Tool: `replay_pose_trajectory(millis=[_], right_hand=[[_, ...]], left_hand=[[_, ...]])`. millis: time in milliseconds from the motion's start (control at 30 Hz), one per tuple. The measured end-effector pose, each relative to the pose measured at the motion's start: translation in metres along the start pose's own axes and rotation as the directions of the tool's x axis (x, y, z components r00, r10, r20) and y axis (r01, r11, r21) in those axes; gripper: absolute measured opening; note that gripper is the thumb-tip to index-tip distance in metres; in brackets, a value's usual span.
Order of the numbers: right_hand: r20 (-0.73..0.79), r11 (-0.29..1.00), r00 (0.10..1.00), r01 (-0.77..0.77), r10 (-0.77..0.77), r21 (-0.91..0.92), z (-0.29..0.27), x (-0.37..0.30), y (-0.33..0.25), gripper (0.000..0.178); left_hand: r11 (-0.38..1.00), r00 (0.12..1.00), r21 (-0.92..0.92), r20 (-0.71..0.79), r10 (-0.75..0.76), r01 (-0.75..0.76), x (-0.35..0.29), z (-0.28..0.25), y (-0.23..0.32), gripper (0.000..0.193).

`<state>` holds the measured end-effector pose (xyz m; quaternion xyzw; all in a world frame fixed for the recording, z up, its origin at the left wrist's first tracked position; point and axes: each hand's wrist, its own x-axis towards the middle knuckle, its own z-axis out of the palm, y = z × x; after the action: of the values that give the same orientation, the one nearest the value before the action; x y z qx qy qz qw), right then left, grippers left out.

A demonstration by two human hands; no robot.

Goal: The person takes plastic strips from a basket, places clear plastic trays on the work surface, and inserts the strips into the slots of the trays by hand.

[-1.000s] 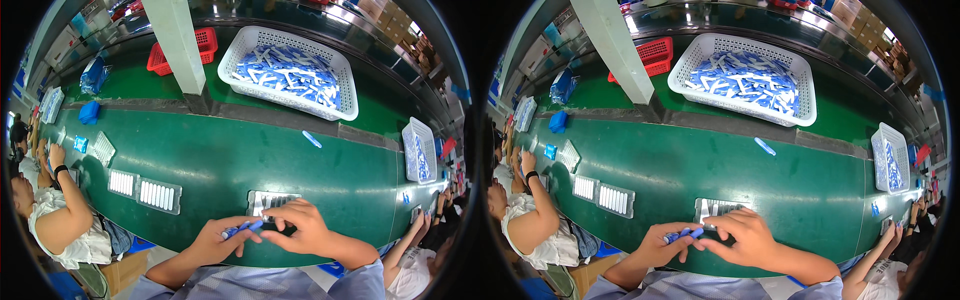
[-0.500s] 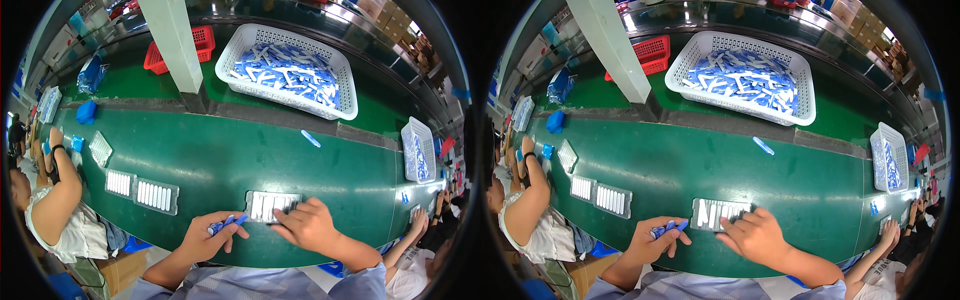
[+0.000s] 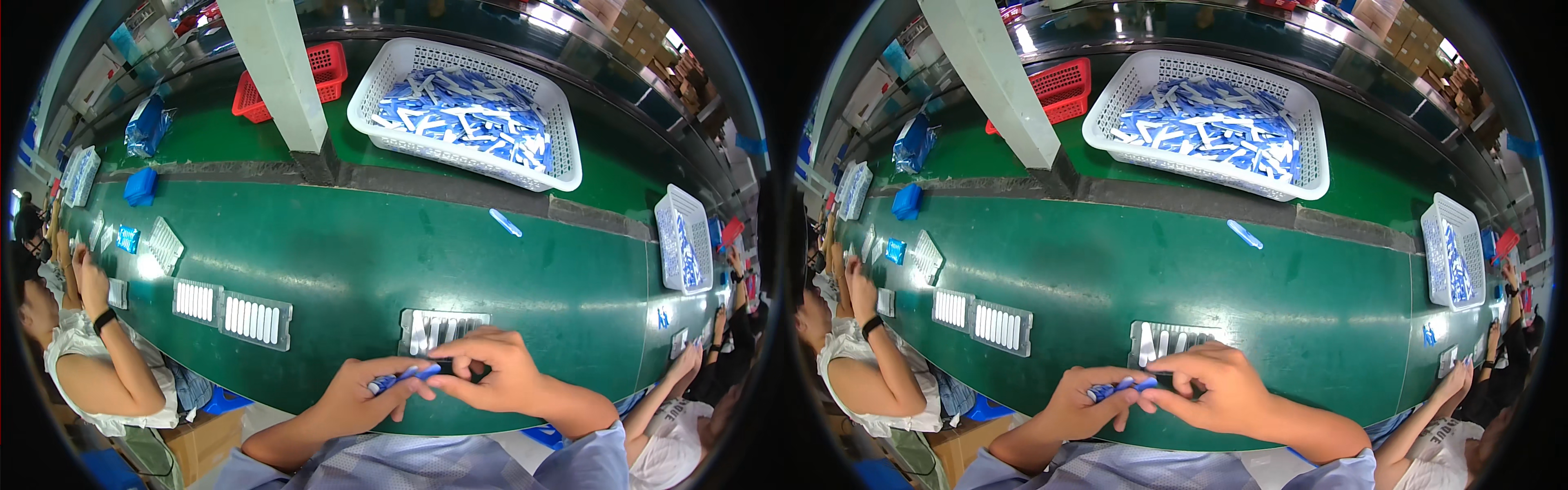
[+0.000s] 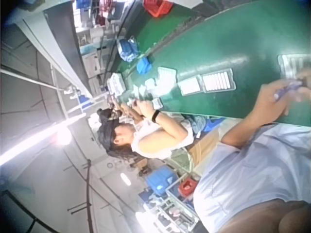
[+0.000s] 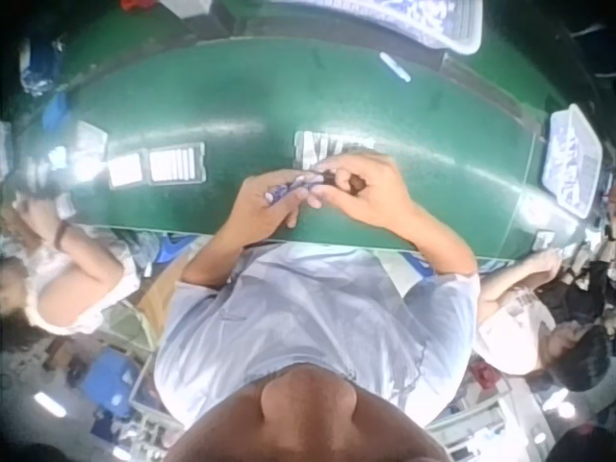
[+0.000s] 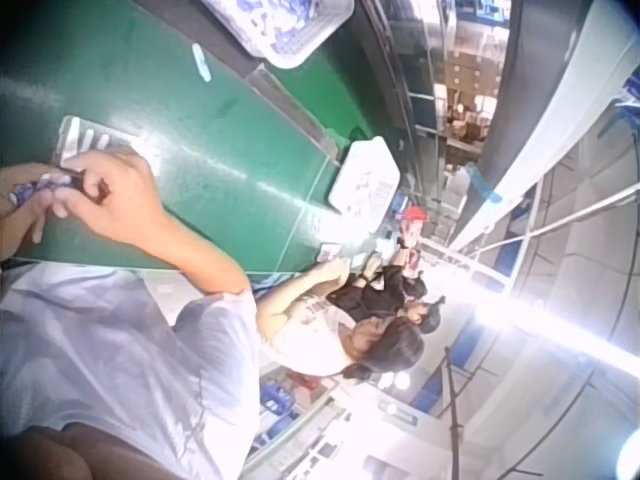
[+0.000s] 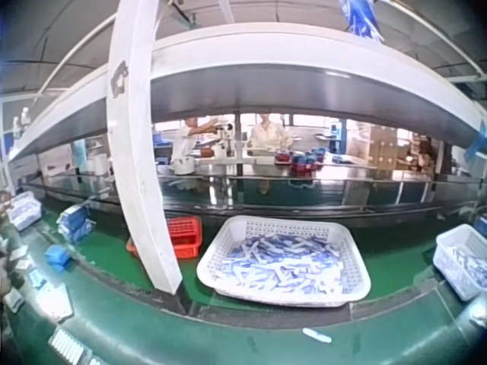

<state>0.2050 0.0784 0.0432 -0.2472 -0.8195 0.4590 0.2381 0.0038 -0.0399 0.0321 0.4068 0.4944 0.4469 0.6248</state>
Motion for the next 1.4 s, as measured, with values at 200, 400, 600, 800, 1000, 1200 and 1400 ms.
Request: replay_pose_trajectory(millis=[200,400,600,800,1000,1200,1400], right_hand=[[-0.177,0.764,0.862,-0.303,0.475,0.570,-0.022,-0.003,0.016,0.006],[-0.188,0.724,0.853,-0.274,0.487,0.633,-0.044,-0.005,0.022,0.012],[-0.163,0.716,0.860,-0.280,0.483,0.639,-0.049,0.000,0.019,0.012],[-0.020,0.881,0.963,0.236,-0.268,-0.409,-0.054,0.002,0.022,0.008],[0.014,0.825,0.951,0.275,-0.308,-0.494,-0.039,-0.005,0.025,0.008],[-0.009,0.954,0.971,-0.235,0.241,0.187,-0.049,0.006,0.031,0.003],[0.150,0.937,0.988,0.022,0.032,-0.350,-0.042,0.023,0.043,0.020]], left_hand=[[0.999,0.998,0.012,-0.048,-0.046,0.047,-0.002,-0.007,0.009,0.028],[0.996,0.990,-0.005,-0.117,-0.084,0.084,-0.004,-0.022,0.002,0.026],[0.996,0.986,-0.006,-0.143,-0.085,0.085,-0.005,-0.025,0.002,0.026],[0.996,0.987,-0.008,-0.135,-0.085,0.084,-0.008,-0.024,0.001,0.025],[0.996,0.988,-0.024,-0.120,-0.092,0.090,-0.004,-0.019,0.005,0.025],[0.982,0.994,0.169,-0.076,-0.078,0.090,0.004,-0.015,0.016,0.031],[0.777,0.992,0.627,0.123,-0.025,-0.058,0.013,-0.013,0.010,0.048]])
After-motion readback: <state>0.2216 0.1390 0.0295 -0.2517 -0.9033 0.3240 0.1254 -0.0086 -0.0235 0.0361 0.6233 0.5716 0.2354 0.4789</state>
